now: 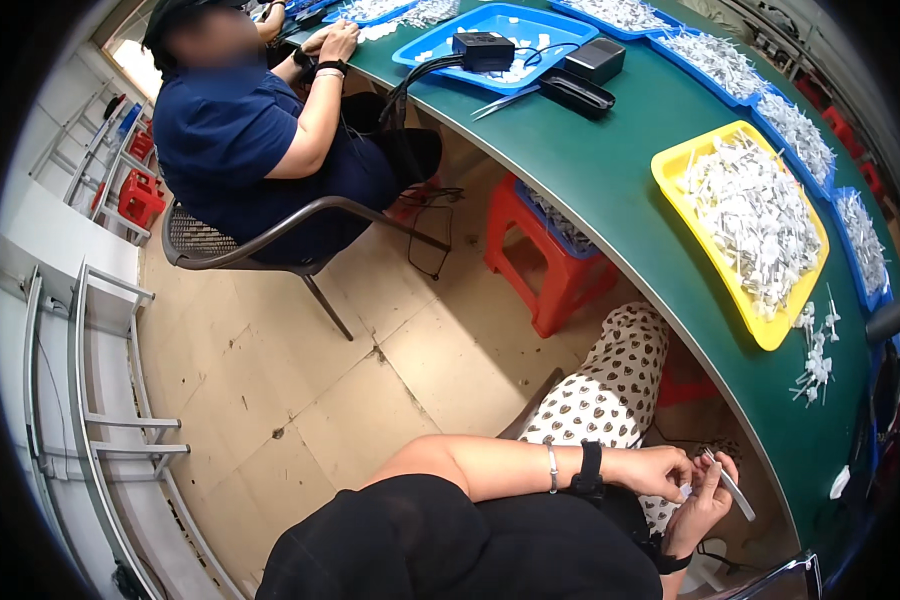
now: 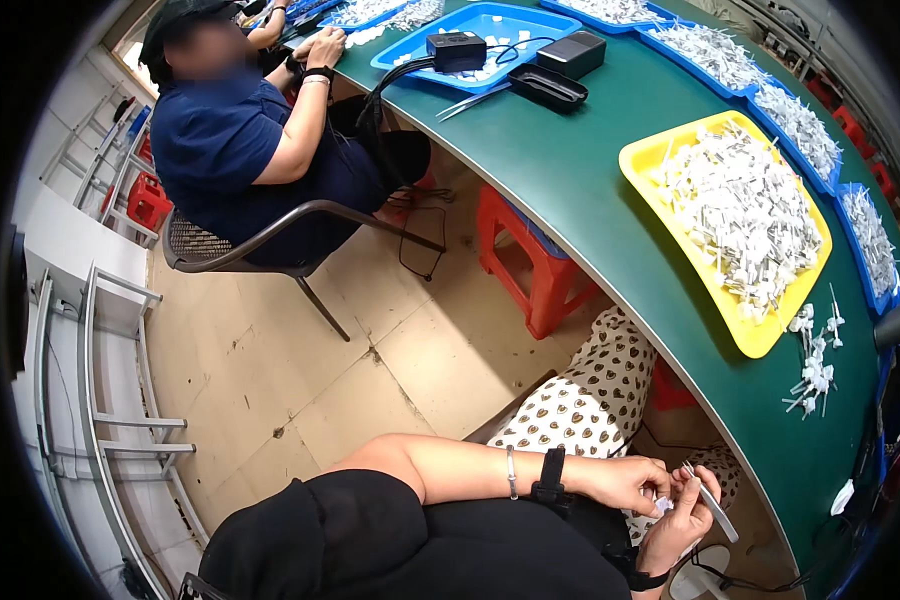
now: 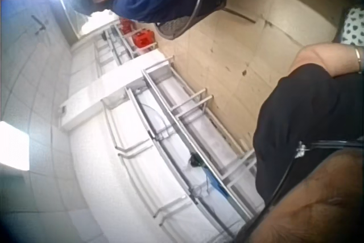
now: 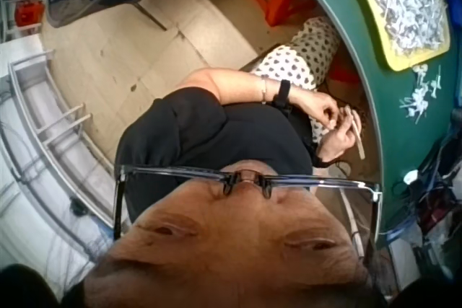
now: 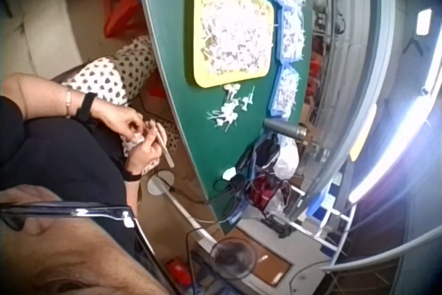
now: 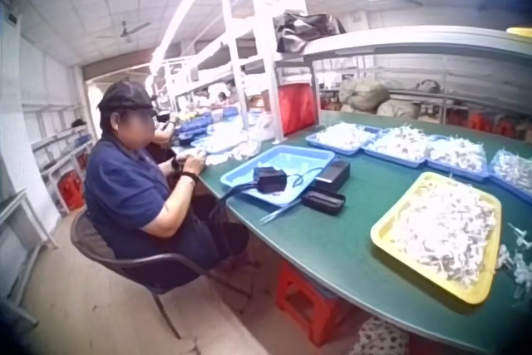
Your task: The person sits at a green workbench and repeatedly picks up small white plastic components from a yellow tray. Using a metal tool, they manipulate each component individually before placing it on the table. The process is repetitive and involves handling the items one at a time.
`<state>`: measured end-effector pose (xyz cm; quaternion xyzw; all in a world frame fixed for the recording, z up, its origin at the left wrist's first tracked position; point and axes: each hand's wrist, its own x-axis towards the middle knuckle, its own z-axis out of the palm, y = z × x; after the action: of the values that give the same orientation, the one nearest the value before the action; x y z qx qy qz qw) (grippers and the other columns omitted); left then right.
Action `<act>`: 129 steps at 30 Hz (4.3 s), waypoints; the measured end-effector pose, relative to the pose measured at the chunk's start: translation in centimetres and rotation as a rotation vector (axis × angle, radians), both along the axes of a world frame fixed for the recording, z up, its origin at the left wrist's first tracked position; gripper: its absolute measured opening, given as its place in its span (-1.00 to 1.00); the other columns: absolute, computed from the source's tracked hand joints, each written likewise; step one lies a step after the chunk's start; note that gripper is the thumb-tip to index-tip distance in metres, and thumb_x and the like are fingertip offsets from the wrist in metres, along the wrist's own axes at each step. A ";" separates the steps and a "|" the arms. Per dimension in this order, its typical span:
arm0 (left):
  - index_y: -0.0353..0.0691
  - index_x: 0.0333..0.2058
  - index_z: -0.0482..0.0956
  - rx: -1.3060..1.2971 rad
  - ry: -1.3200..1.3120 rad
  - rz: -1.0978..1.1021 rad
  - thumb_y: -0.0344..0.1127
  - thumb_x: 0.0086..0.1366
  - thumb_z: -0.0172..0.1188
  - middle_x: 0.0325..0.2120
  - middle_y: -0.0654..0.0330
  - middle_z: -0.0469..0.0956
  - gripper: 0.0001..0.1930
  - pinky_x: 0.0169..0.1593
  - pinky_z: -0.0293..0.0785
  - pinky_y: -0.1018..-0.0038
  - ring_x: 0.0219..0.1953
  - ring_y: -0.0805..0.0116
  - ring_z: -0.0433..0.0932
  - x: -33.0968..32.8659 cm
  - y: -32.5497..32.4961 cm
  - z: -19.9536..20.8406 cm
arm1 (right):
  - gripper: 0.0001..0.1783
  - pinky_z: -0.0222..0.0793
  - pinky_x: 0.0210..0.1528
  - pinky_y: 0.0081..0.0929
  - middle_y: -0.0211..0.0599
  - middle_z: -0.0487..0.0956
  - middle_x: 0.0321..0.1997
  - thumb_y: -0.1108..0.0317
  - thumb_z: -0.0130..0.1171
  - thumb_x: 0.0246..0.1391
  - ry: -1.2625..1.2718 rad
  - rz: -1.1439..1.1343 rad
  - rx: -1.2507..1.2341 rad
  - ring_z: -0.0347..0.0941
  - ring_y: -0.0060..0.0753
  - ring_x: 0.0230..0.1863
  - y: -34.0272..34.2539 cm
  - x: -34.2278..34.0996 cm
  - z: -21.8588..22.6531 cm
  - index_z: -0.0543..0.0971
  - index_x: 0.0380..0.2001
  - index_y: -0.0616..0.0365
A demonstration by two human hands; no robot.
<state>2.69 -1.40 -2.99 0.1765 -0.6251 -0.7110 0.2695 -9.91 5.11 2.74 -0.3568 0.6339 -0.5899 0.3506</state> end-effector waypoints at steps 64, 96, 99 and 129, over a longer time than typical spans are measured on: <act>-0.40 -0.13 0.65 -0.078 -0.287 0.259 -0.34 0.38 0.27 -0.26 0.11 0.58 -0.78 -0.22 0.55 0.45 -0.33 0.37 0.61 1.1 -1.4 -2.8 | -0.82 0.58 -0.08 -0.46 -0.18 0.63 -0.17 0.43 0.16 0.33 -0.170 0.301 0.039 0.60 -0.42 -0.19 1.8 -4.4 -1.4 0.55 -0.09 0.31; -0.38 -0.12 0.65 -0.320 -0.212 0.288 -0.51 0.36 0.23 -0.26 0.12 0.60 -0.85 -0.25 0.52 0.48 -0.31 0.36 0.58 -1.8 0.3 1.2 | -0.85 0.50 -0.12 -0.57 -0.23 0.62 -0.13 0.56 0.23 0.25 -0.060 0.153 -0.047 0.56 -0.52 -0.15 1.7 -4.7 -0.4 0.61 -0.12 0.32; -0.38 -0.13 0.65 -0.315 -0.238 0.279 -0.52 0.35 0.24 -0.26 0.11 0.60 -0.85 -0.23 0.52 0.47 -0.29 0.32 0.58 -1.8 0.4 1.4 | -0.86 0.50 -0.15 -0.55 -0.22 0.63 -0.16 0.55 0.24 0.24 0.045 0.153 -0.084 0.57 -0.48 -0.19 1.7 -4.9 -1.0 0.62 -0.14 0.31; -0.40 -0.14 0.63 -0.360 -0.278 0.225 -0.56 0.32 0.22 -0.23 0.06 0.59 -0.85 -0.12 0.54 0.40 -0.20 0.19 0.60 -1.8 0.5 2.2 | -0.91 0.46 -0.26 -0.56 -0.25 0.65 -0.26 0.53 0.22 0.25 0.139 0.133 -0.063 0.54 -0.52 -0.32 1.8 -4.9 -0.9 0.64 -0.21 0.33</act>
<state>0.88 -0.90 -0.74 0.2903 -0.7491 -0.5226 0.2854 -14.85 6.94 1.81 -0.4489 0.6128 -0.5589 0.3326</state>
